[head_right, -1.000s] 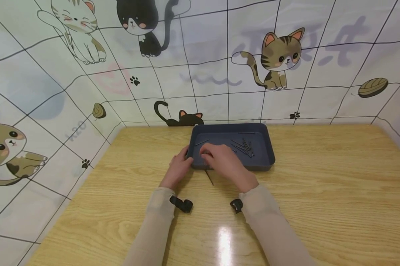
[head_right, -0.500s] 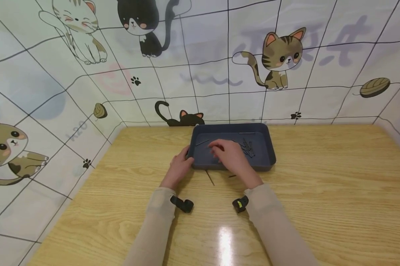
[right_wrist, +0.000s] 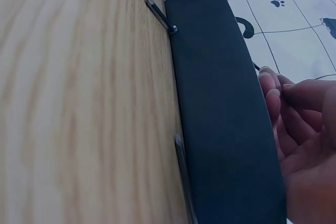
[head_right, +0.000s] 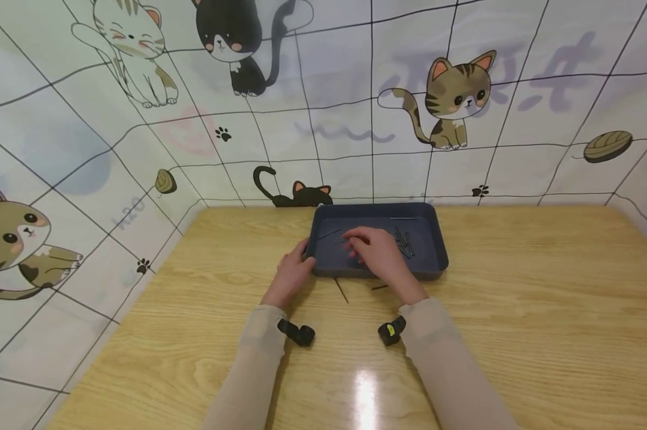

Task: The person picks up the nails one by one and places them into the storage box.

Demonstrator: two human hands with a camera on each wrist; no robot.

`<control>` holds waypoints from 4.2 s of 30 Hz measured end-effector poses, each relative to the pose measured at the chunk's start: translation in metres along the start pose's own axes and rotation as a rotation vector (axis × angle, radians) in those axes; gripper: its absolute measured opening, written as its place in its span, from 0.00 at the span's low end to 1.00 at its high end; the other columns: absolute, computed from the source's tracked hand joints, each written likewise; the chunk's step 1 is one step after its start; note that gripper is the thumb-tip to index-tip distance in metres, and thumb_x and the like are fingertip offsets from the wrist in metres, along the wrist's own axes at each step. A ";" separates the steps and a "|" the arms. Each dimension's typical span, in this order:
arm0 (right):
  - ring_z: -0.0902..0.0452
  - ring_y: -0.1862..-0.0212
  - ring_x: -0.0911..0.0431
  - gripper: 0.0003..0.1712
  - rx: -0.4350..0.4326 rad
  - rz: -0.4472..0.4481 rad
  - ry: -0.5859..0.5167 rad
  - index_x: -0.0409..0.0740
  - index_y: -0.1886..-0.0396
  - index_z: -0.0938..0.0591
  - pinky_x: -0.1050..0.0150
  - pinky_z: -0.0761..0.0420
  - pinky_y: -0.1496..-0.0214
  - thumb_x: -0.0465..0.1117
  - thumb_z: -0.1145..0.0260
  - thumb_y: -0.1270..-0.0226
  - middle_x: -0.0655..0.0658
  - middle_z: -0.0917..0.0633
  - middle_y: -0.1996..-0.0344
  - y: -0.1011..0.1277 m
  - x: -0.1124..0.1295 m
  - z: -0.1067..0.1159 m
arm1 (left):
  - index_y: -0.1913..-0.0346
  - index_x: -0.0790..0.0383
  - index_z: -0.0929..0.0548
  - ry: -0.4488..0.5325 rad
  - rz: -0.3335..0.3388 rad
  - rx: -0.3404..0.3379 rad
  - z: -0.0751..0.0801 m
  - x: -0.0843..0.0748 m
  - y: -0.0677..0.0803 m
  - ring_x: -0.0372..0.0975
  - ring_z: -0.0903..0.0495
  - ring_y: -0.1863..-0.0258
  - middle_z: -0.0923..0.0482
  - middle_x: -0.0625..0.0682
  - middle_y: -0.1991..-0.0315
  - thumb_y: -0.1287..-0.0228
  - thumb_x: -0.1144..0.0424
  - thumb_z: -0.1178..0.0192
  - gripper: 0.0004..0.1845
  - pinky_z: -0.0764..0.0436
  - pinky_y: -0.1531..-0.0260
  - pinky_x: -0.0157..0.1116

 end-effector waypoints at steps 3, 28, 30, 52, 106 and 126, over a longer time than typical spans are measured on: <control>0.23 0.67 0.51 0.16 -0.002 -0.012 -0.044 0.45 0.50 0.23 0.55 0.22 0.66 0.42 0.49 0.32 0.41 0.19 0.62 -0.001 -0.003 0.000 | 0.33 0.57 0.41 0.003 0.002 -0.002 0.000 0.000 0.000 0.42 0.42 0.37 0.40 0.51 0.36 0.40 0.61 0.55 0.29 0.59 0.38 0.46; 0.27 0.55 0.43 0.20 -0.199 -0.119 -0.370 0.39 0.44 0.27 0.49 0.24 0.61 0.42 0.50 0.32 0.37 0.22 0.54 -0.004 -0.016 0.008 | 0.33 0.56 0.41 0.005 0.018 0.002 0.002 0.002 -0.001 0.43 0.42 0.37 0.40 0.51 0.36 0.40 0.60 0.55 0.30 0.60 0.38 0.46; 0.26 0.55 0.43 0.21 -0.210 -0.126 -0.377 0.38 0.44 0.27 0.48 0.24 0.61 0.42 0.50 0.32 0.37 0.22 0.54 -0.004 -0.017 0.008 | 0.33 0.56 0.41 0.002 0.018 0.002 0.002 0.002 -0.001 0.43 0.42 0.37 0.40 0.51 0.36 0.40 0.60 0.55 0.30 0.60 0.38 0.46; 0.30 0.49 0.43 0.29 0.071 -0.224 0.140 0.35 0.37 0.36 0.51 0.27 0.55 0.47 0.53 0.32 0.34 0.31 0.43 -0.010 -0.018 -0.001 | 0.33 0.57 0.41 0.002 0.003 0.009 0.000 0.003 -0.001 0.43 0.42 0.37 0.40 0.51 0.36 0.39 0.60 0.55 0.29 0.60 0.38 0.46; 0.30 0.50 0.44 0.23 0.083 -0.114 0.374 0.40 0.43 0.29 0.49 0.28 0.56 0.47 0.47 0.35 0.36 0.34 0.45 -0.004 -0.004 0.001 | 0.33 0.54 0.41 0.003 0.005 0.000 -0.003 0.005 -0.004 0.40 0.42 0.37 0.40 0.48 0.36 0.40 0.60 0.55 0.29 0.61 0.38 0.44; 0.26 0.58 0.53 0.18 0.089 0.044 0.406 0.44 0.49 0.24 0.56 0.26 0.60 0.46 0.46 0.35 0.46 0.24 0.56 0.008 0.027 0.006 | 0.33 0.55 0.40 0.002 -0.004 0.013 -0.003 0.003 -0.003 0.41 0.42 0.37 0.40 0.49 0.36 0.41 0.60 0.55 0.29 0.61 0.38 0.46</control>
Point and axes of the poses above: each hand's wrist, its own y-axis away from the middle knuckle, its own z-axis out of the back of the hand, x = y × z, the point moved 3 cm from there along -y, towards the middle knuckle
